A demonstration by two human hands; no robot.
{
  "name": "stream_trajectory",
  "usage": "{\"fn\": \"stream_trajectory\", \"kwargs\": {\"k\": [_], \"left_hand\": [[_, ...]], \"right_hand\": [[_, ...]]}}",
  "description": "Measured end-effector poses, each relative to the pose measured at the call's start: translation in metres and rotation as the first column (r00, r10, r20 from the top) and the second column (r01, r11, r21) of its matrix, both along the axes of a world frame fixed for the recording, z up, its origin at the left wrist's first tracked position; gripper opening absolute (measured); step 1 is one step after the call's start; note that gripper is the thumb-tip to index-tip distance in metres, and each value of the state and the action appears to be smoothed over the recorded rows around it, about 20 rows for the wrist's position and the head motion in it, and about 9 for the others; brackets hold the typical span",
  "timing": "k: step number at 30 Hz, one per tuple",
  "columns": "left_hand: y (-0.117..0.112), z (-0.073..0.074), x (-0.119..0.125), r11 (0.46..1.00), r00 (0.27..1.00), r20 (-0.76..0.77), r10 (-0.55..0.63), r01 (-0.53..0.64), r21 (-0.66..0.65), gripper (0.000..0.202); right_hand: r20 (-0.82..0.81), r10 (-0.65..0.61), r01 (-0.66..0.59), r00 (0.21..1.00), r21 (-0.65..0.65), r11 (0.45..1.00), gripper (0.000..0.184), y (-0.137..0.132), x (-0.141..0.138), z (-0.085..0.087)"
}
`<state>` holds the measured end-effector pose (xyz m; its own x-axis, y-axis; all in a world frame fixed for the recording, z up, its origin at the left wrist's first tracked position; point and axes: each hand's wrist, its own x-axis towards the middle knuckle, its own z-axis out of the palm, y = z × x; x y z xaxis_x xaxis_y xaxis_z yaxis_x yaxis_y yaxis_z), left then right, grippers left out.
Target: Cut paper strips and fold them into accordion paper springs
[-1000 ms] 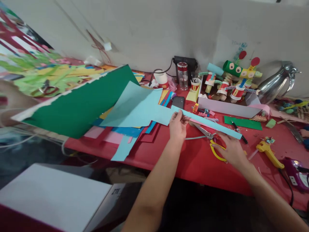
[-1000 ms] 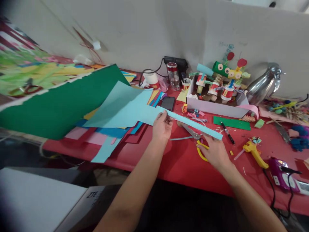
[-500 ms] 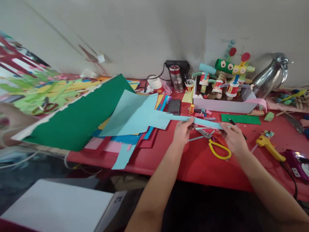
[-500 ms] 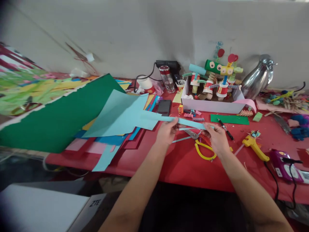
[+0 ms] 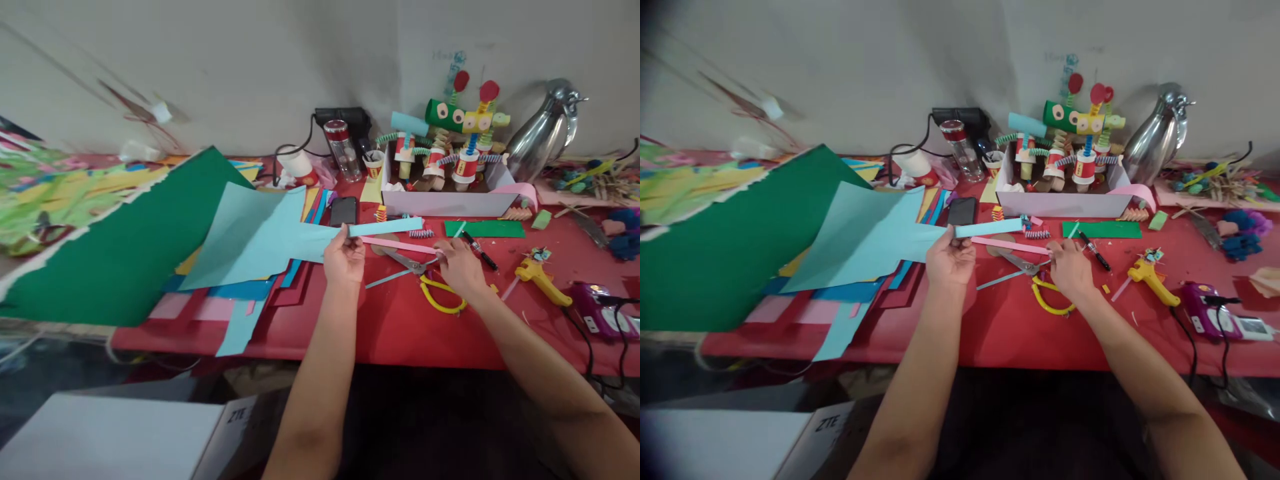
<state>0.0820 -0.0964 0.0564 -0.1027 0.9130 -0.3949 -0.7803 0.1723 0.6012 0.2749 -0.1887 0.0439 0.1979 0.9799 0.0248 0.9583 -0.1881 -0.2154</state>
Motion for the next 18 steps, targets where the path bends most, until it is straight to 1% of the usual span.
{"fn": "stream_trajectory", "kwargs": {"k": [2, 4, 6, 8, 10, 13, 15, 18], "left_hand": [[0.001, -0.001, -0.001, 1.0, 1.0, 0.006, -0.013, 0.013, 0.008, 0.032], [0.002, -0.002, -0.002, 1.0, 1.0, 0.013, -0.011, 0.011, 0.009, 0.031], [0.003, -0.003, -0.002, 1.0, 1.0, 0.018, -0.003, 0.003, 0.008, 0.029], [0.003, -0.003, -0.001, 1.0, 1.0, 0.023, 0.003, -0.003, 0.0, 0.028], [0.003, -0.003, 0.0, 1.0, 0.999, 0.032, 0.002, -0.001, -0.01, 0.029], [0.004, -0.005, 0.001, 1.0, 0.999, 0.034, -0.014, 0.014, -0.003, 0.029], [0.004, -0.007, 0.002, 1.0, 0.999, 0.037, -0.028, 0.028, 0.004, 0.029], [0.004, -0.009, 0.006, 1.0, 0.999, 0.047, -0.017, 0.017, 0.004, 0.028]], "right_hand": [[0.061, 0.088, -0.086, 0.994, -0.03, 0.996, 0.039, 0.005, 0.007, -0.007], [0.079, 0.165, -0.16, 0.983, -0.07, 0.985, 0.039, 0.008, 0.012, -0.013], [0.079, 0.205, -0.198, 0.976, -0.094, 0.976, 0.038, 0.01, 0.015, -0.015], [0.099, 0.206, -0.197, 0.974, -0.09, 0.976, 0.039, 0.008, 0.017, -0.01], [0.149, 0.175, -0.166, 0.973, -0.071, 0.984, 0.039, 0.005, 0.02, -0.002], [0.22, 0.143, -0.133, 0.965, -0.059, 0.989, 0.032, 0.003, 0.027, 0.007], [0.228, 0.162, -0.151, 0.96, -0.068, 0.986, 0.029, 0.003, 0.03, 0.008], [0.233, 0.207, -0.201, 0.95, -0.052, 0.978, 0.027, 0.005, 0.033, 0.002]]}}
